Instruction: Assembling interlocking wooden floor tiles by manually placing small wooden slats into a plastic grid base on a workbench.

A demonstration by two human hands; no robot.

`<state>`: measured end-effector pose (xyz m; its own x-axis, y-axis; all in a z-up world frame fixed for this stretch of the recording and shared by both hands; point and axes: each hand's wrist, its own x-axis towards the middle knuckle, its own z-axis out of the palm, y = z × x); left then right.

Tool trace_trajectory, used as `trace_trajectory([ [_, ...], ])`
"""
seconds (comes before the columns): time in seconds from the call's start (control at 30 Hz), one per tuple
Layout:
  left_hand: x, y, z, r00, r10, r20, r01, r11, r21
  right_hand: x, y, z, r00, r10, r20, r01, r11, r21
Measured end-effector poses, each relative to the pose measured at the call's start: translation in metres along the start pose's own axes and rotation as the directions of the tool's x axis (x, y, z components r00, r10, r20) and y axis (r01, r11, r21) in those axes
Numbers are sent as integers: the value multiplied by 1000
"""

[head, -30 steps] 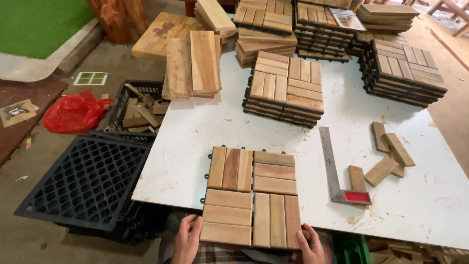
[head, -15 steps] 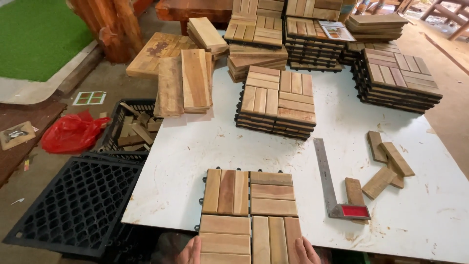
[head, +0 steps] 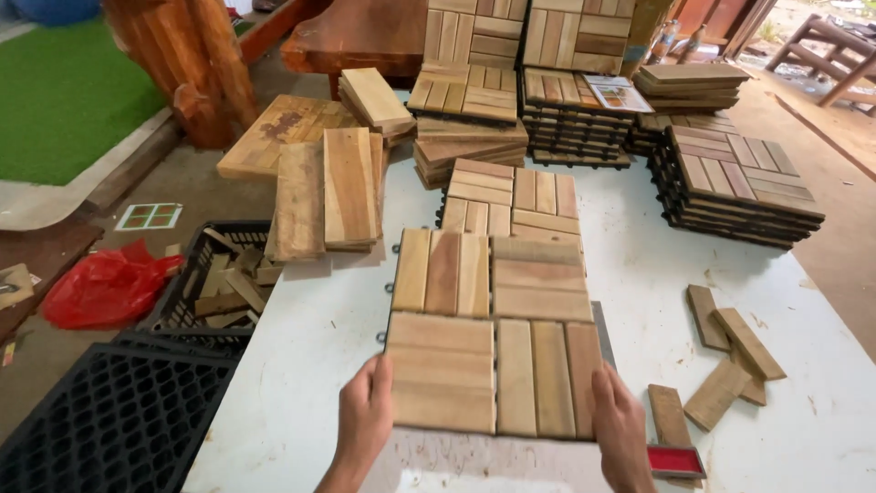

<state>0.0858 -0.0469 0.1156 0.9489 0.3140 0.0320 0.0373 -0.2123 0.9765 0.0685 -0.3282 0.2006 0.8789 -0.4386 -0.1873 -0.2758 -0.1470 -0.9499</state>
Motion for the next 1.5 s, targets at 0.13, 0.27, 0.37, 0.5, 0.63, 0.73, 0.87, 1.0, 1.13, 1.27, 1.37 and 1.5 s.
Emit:
trace_trajectory([
  [0.13,112,25,54,996,79,42,-78,997,-11,112,-10,21,987,-153,55,150,987,59],
  [0.27,191,64,96,993,65,100,-66,998,7,195,-21,47,961,-268,-74,266,963,-29],
  [0.37,275,41,141,991,-5,130,-8,995,95,260,-14,56,959,-280,-44,276,958,-78],
  [0.5,331,-30,191,960,-134,246,55,951,303,394,73,53,960,-280,14,274,930,-244],
  [0.63,307,-19,185,982,81,168,-99,989,105,326,23,66,970,-244,2,236,938,-255],
  [0.73,299,-16,184,986,87,145,-103,989,107,345,40,63,957,-291,7,281,920,-271],
  [0.87,304,-20,187,988,77,131,-91,990,104,354,47,63,954,-299,11,288,909,-300],
  [1.0,296,-15,180,986,-77,147,69,996,61,338,21,65,985,-170,-14,139,849,-510],
  [1.13,202,-11,123,979,-113,170,117,993,-14,261,15,66,979,-180,-97,142,941,-307],
  [1.27,78,-55,76,934,141,328,-249,917,313,141,44,73,986,-132,-100,120,985,-122],
  [1.37,24,-150,56,793,505,341,-597,532,600,83,126,75,993,-114,-42,109,988,-109],
  [1.5,-39,-151,-51,849,480,221,-444,421,791,87,313,67,775,-630,48,624,752,-209],
])
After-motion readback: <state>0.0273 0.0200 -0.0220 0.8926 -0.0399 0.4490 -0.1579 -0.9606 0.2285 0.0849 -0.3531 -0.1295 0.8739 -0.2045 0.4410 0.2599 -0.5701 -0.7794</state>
